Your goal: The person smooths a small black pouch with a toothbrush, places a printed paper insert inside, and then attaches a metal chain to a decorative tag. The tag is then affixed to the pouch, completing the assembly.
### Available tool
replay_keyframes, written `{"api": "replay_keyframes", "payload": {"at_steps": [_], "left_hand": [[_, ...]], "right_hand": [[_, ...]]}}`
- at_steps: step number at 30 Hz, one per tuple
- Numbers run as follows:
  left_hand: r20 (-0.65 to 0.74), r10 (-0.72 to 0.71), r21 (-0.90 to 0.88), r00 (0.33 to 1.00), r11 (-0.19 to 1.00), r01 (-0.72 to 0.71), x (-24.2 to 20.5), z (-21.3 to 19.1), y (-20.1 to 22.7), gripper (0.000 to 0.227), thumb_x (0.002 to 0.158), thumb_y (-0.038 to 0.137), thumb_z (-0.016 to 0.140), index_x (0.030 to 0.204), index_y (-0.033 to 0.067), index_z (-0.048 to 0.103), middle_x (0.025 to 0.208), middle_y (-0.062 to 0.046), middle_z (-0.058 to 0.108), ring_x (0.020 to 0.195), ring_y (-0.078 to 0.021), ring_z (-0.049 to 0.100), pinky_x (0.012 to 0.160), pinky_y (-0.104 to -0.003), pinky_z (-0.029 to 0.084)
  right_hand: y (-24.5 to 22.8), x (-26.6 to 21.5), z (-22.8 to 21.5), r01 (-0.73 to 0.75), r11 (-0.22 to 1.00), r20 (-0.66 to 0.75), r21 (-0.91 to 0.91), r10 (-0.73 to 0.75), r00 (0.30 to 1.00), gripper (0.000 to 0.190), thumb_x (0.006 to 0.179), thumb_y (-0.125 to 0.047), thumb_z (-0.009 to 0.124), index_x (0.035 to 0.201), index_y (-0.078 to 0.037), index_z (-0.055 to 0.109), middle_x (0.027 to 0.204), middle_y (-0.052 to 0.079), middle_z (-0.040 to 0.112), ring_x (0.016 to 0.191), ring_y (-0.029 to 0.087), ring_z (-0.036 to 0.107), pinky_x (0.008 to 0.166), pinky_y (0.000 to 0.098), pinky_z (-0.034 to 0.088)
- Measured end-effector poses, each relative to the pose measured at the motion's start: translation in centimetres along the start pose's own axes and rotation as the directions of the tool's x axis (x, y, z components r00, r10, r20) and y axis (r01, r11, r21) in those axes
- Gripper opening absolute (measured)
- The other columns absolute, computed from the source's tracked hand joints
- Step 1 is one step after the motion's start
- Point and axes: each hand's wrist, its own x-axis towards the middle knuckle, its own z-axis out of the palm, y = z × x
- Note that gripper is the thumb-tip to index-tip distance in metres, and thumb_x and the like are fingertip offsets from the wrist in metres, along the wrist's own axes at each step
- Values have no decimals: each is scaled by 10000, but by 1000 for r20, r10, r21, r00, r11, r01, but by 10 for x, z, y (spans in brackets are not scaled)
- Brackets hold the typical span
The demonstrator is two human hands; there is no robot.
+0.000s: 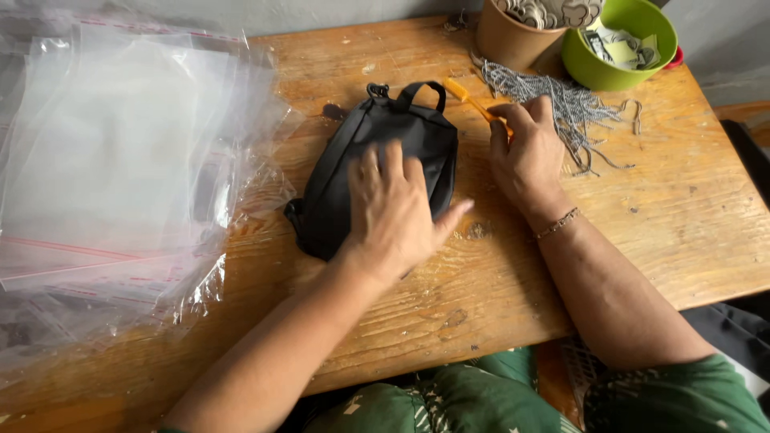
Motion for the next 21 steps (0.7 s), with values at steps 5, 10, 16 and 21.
{"api": "replay_keyframes", "payload": {"at_steps": [5, 10, 16, 21], "left_hand": [[332, -137, 46, 933, 991, 129, -8, 25, -1, 805, 737, 524, 795, 1207, -84, 555, 1320, -337, 493, 1243, -627, 484, 977, -732, 373], [410, -116, 34, 905, 993, 112, -5, 13, 7, 699, 764, 449, 759, 1181, -52, 505, 1334, -360, 492, 1256, -684, 464, 1003, -754, 366], [125, -14, -227, 992, 973, 42, 11, -19, -15, 223, 793, 229, 620, 915, 52, 564, 782, -135, 625, 665, -435, 721, 546, -496, 592], [259, -287, -929, 922, 187, 319, 42, -92, -75, 177, 857, 162, 640, 719, 180, 530, 621, 61, 521, 546, -77, 471, 476, -251, 340]], "right_hand": [[2, 0, 1, -26, 999, 30, -34, 27, 999, 156, 1009, -218, 698, 1160, -238, 734, 1023, 10, 484, 830, 323, 691, 722, 490, 568], [11, -1, 3, 7, 1000, 9, -28, -7, 1000, 155, 988, -173, 713, 1134, -206, 753, 1002, 36, 492, 810, 346, 689, 709, 491, 563], [30, -6, 1, 75, 997, -127, 35, -70, 989, 173, 962, -98, 773, 1113, -180, 777, 946, 25, 526, 754, 264, 675, 669, 398, 559], [33, 1, -11, 86, 987, -198, 134, -59, 978, 181, 1009, -19, 687, 1156, -80, 772, 997, 94, 495, 713, 202, 495, 660, 337, 477]]}}
